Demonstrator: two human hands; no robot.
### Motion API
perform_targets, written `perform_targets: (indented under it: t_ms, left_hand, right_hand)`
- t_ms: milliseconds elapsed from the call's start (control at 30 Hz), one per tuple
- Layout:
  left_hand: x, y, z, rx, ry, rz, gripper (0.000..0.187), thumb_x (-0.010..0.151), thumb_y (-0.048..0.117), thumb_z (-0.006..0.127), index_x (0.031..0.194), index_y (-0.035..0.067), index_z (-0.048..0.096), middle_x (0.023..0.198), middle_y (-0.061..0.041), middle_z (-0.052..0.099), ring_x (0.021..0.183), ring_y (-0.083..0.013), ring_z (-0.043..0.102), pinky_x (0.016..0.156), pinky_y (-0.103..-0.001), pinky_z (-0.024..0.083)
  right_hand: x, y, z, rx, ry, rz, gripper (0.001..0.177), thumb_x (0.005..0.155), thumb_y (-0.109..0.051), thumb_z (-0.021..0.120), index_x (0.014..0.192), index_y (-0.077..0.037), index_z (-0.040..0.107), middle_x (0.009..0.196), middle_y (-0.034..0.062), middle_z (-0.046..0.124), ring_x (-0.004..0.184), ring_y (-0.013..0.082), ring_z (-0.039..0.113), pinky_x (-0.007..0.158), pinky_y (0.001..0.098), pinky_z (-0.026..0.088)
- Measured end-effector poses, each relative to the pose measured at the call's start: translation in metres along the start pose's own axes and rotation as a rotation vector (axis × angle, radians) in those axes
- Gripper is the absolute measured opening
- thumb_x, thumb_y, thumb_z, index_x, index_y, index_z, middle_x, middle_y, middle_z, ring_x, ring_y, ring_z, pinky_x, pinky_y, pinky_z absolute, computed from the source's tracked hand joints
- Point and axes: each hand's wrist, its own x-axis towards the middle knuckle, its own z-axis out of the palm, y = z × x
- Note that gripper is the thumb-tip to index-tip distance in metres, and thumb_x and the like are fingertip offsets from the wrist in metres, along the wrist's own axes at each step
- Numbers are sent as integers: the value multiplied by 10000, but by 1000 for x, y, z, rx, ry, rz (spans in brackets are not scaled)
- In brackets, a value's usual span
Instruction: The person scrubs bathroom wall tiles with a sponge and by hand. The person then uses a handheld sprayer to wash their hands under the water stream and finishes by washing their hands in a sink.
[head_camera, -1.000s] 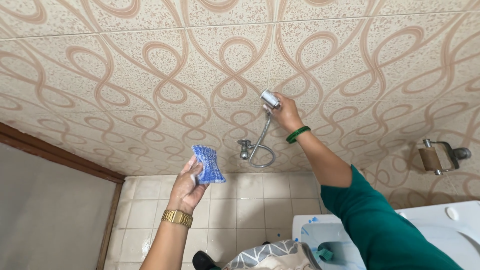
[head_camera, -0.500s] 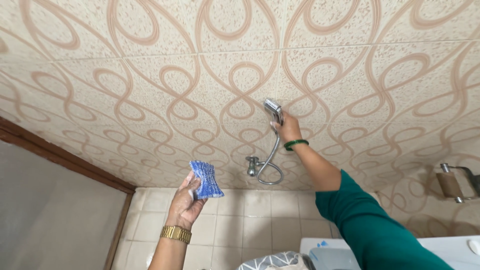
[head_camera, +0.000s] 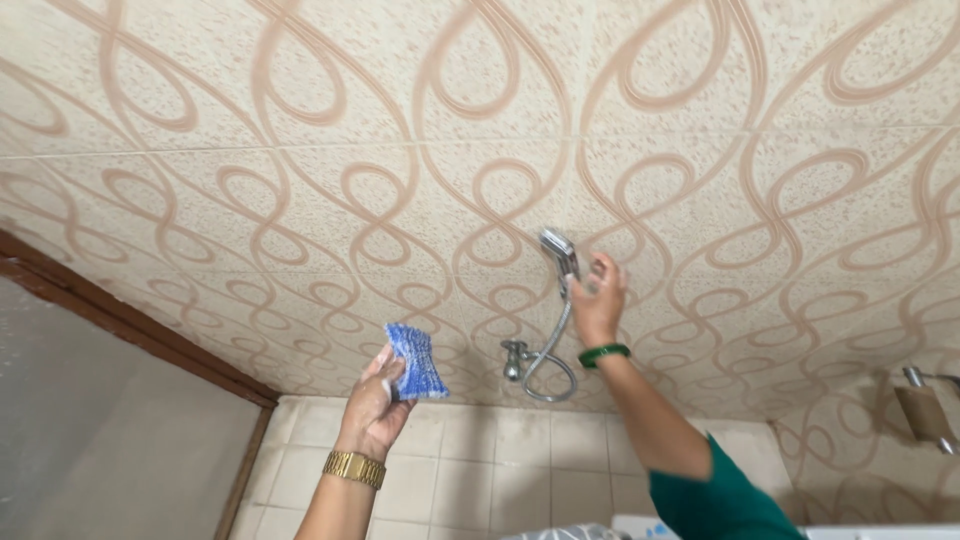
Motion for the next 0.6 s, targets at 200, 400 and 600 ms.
perform_targets:
  t_ms: [200,400,600]
  left_hand:
    - [-7,130,106,343,12,832,383,1009,-6,528,1386,17,591,1271,-137,629,1050,-188,613,864,-337,532]
    - [55,275,265,1035,148,1934,506,983,42,526,1489,14,514,1457,-195,564,1376,-363,498,1229,-479,342]
    - [113,409,242,1353,430,2345,572,1003,47,567,1558,184,584,1626,-38,504,1534,-205,394,1266,-609,143]
  right_hand:
    - [43,-181,11,39,-50,-795,232,985,-74,638,1216,-64,659,1312,133,637,1269,323,590,1093,434,483]
    - [147,-369,86,-390,12,-1344,561,1002,-3,549,1550,-109,492,1610,130,473,1524,299,404,1303,485,269]
    - [209,-419,119,-754,60,-1561,653,1070,-370,564,1619,-66,384,1642,198,364,1544,357,254,1276,502,134]
